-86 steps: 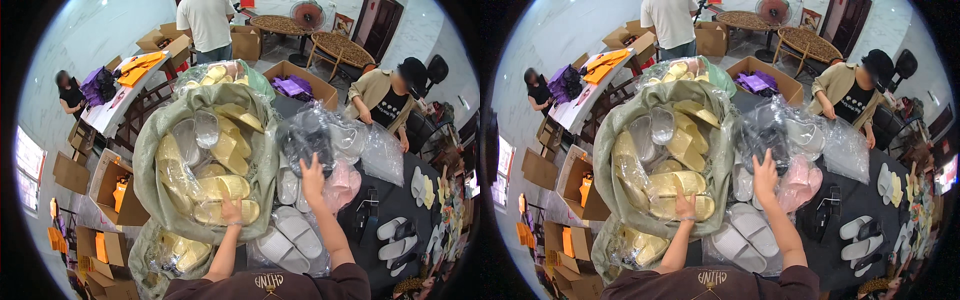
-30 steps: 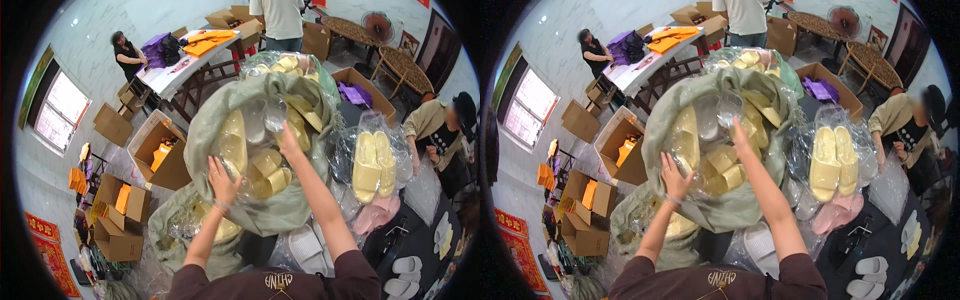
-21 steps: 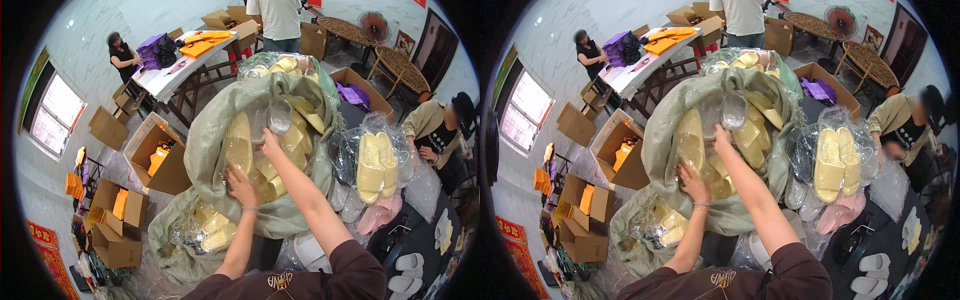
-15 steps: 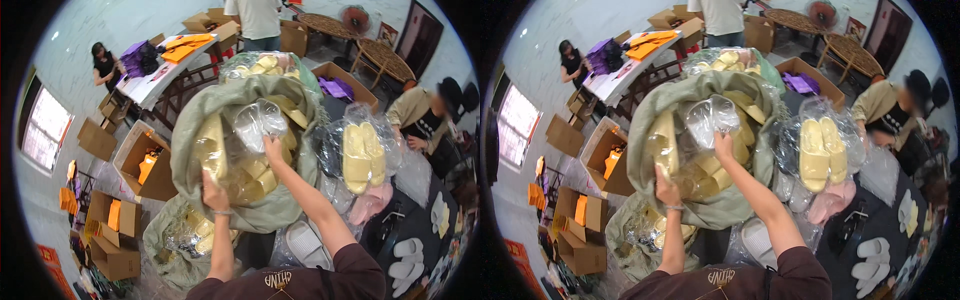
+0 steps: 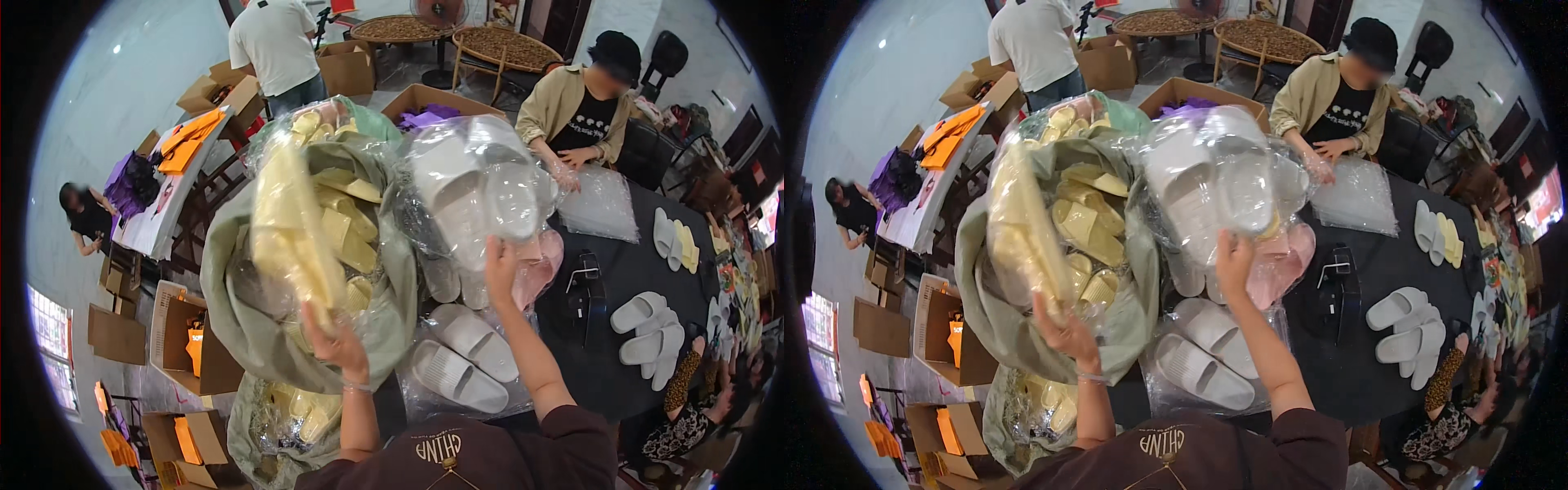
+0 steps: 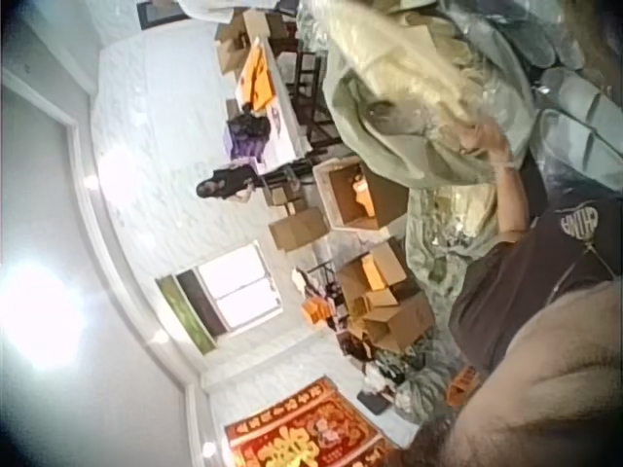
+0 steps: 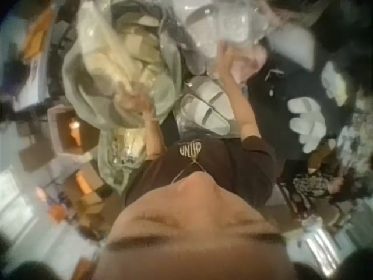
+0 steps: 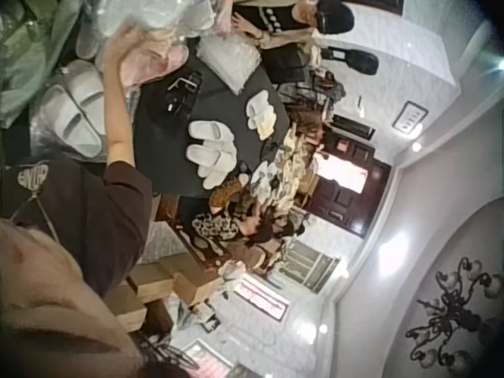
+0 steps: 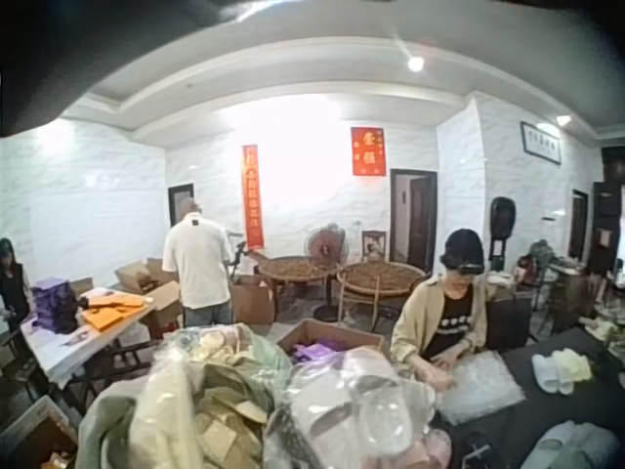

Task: The person unpacks various colored slippers from large green sacks and places them onto a table. They then pick up pairs of slippers and wrap them individually in bubble wrap. The person handles yellow, white, pink, and black slippers throughout the process.

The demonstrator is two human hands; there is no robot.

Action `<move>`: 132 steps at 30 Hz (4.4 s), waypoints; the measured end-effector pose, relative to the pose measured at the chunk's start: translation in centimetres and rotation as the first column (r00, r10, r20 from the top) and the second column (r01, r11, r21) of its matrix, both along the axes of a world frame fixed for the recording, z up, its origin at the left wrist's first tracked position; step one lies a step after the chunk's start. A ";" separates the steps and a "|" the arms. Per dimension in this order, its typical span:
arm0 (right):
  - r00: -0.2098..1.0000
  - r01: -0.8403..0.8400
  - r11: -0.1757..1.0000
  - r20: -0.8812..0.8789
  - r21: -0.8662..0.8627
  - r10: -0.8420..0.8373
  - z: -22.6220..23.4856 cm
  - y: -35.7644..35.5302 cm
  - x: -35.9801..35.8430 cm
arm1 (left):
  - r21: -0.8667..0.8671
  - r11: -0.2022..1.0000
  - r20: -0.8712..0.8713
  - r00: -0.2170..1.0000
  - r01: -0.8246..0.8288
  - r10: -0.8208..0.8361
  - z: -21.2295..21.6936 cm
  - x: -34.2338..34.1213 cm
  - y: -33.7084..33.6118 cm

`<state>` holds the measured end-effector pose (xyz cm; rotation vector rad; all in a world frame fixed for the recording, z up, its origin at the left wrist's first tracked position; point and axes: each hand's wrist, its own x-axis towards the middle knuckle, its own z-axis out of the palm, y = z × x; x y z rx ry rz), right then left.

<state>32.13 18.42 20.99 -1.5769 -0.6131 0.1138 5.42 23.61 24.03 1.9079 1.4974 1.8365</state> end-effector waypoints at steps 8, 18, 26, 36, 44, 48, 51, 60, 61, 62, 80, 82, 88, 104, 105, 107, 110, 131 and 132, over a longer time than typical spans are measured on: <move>0.988 0.117 0.945 0.136 -0.307 -0.079 -6.6 1.0 15.2 | 0.103 0.853 -0.277 0.839 0.511 -0.469 -1.2 16.8 1.4; 0.903 0.384 0.916 0.255 -0.116 -0.347 -8.2 -4.0 10.3 | -0.205 0.798 -0.592 0.578 0.566 -0.562 -7.0 25.6 -2.7; 0.838 0.331 0.864 0.539 -0.379 -0.085 -5.9 -3.0 7.6 | -0.416 0.442 -0.302 0.338 0.795 -0.891 -6.1 18.4 -3.3; 0.679 0.364 0.764 0.713 -0.533 0.174 -2.4 -0.4 2.0 | -0.014 0.940 -0.796 0.572 -0.342 0.196 -0.1 -6.5 24.0; 0.677 0.295 0.726 0.672 -0.621 0.300 -1.3 -3.5 0.4 | -0.609 0.759 -0.460 0.882 -0.231 -0.101 -3.6 -17.9 39.8; 0.691 0.223 0.834 0.686 -0.504 0.230 1.4 -1.1 -1.0 | -0.750 0.615 0.384 0.917 0.244 0.105 0.6 -20.9 41.9; 0.680 0.005 0.926 0.680 -0.378 0.274 3.8 3.0 -3.7 | -0.530 0.313 0.763 0.605 0.788 -0.230 4.0 -16.6 43.1; 0.763 -0.218 0.946 0.563 -0.241 0.319 -3.2 30.1 -9.5 | -0.147 -0.055 0.942 0.122 0.988 -0.313 22.4 -14.4 27.2; 0.760 -0.235 0.951 0.573 -0.200 0.308 -3.9 32.4 -8.6 | -0.201 0.044 0.918 0.204 0.979 -0.340 23.4 -14.3 25.9; 0.757 -0.252 0.955 0.582 -0.159 0.297 -4.4 34.6 -7.6 | -0.250 0.144 0.889 0.286 0.958 -0.358 23.9 -14.3 25.4; 0.106 -0.994 0.104 -0.294 -0.024 0.950 12.9 26.5 5.1 | -0.906 0.233 0.156 0.790 0.354 -0.593 13.7 -21.7 36.7; 0.216 -0.967 0.250 -0.389 0.039 0.896 10.3 26.6 9.0 | -0.787 0.076 0.488 0.693 0.613 -0.530 14.6 -19.3 35.6; 0.732 -0.194 0.928 0.583 -0.318 0.353 7.0 29.2 4.5 | -0.330 -0.013 0.878 0.301 0.944 -0.372 15.6 -14.4 33.1; 0.767 -0.501 0.845 0.358 -0.185 0.533 2.9 37.1 -13.4 | 0.011 0.166 0.959 0.037 0.986 -0.280 13.7 -18.5 31.6; 0.783 -0.465 0.854 0.342 -0.231 0.519 3.1 36.9 -13.1 | -0.070 0.248 0.962 0.131 0.966 -0.240 13.8 -19.4 31.6; 0.674 -0.564 0.779 0.392 -0.273 0.626 4.3 36.5 -12.9 | -0.578 0.682 0.487 0.860 0.449 -0.154 10.9 -23.1 33.4; 0.561 -0.529 0.639 0.335 -0.559 0.757 5.8 36.7 -11.3 | -0.132 0.895 -0.296 0.879 -0.425 0.374 7.3 -24.1 32.7; 0.087 -0.975 0.196 -0.629 0.105 0.772 19.1 38.7 -2.9 | -0.664 0.528 0.730 0.612 0.530 0.304 1.4 -30.1 17.5; 0.028 -0.967 0.181 -0.625 0.182 0.780 19.5 39.6 -2.0 | -0.575 0.508 0.810 0.536 0.641 0.240 1.5 -30.4 19.0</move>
